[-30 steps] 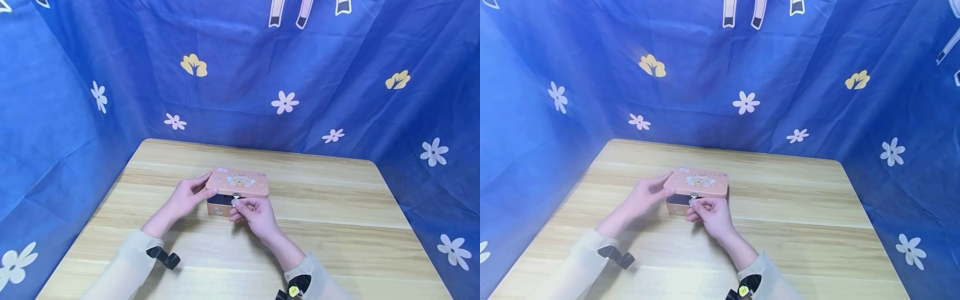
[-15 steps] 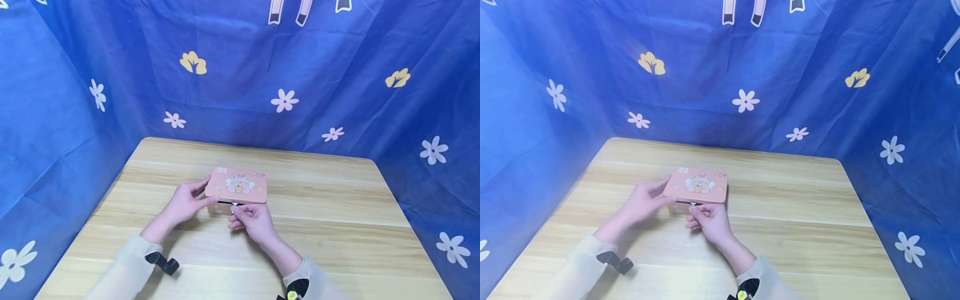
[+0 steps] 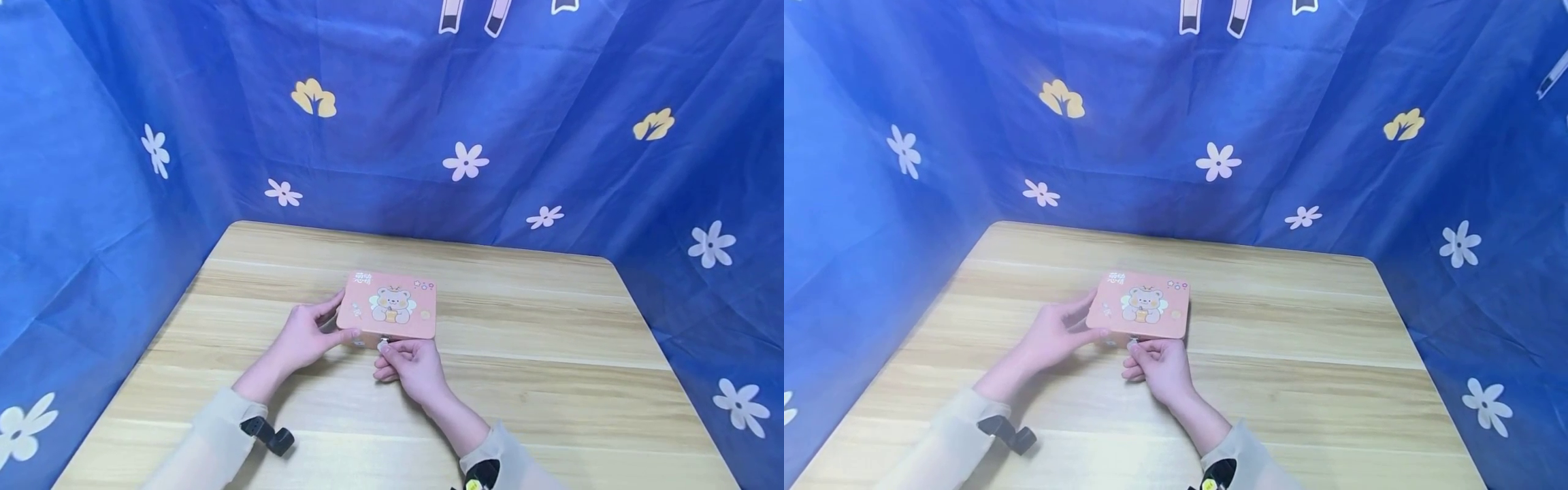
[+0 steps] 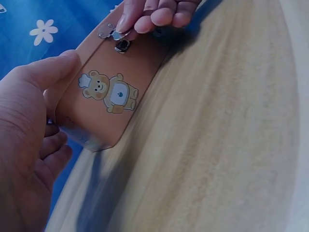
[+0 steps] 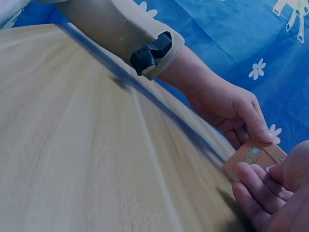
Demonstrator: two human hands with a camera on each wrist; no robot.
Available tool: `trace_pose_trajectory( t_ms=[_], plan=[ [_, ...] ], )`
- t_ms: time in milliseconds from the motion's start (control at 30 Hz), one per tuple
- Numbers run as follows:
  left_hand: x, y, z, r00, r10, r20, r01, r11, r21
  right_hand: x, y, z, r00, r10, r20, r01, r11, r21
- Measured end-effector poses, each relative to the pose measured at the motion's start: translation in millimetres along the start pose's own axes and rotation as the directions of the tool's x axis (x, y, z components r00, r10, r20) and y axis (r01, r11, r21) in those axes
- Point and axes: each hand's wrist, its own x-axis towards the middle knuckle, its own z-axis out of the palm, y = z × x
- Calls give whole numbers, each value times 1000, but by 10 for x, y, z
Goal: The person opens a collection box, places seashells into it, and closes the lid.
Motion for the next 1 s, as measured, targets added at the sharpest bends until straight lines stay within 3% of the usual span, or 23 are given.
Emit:
trace_pose_trajectory(
  t_ms=[233, 400, 767, 1000],
  plan=[
    [-14, -3, 38, 999, 28, -17, -28, 1000, 7, 16, 58, -22, 999, -45, -26, 43, 998, -53],
    [-14, -18, 39, 1000, 12, -21, -12, 1000, 14, 53, 84, -31, 996, -75, -54, 68, 992, -108],
    [-61, -81, 50, 1000, 21, -19, -20, 998, 52, 20, 122, -88, 974, -197, -109, 144, 917, -371],
    [-87, -64, 59, 999, 30, -15, -30, 999, 35, -54, 79, -164, 978, -188, -95, 143, 924, -354]
  ],
)
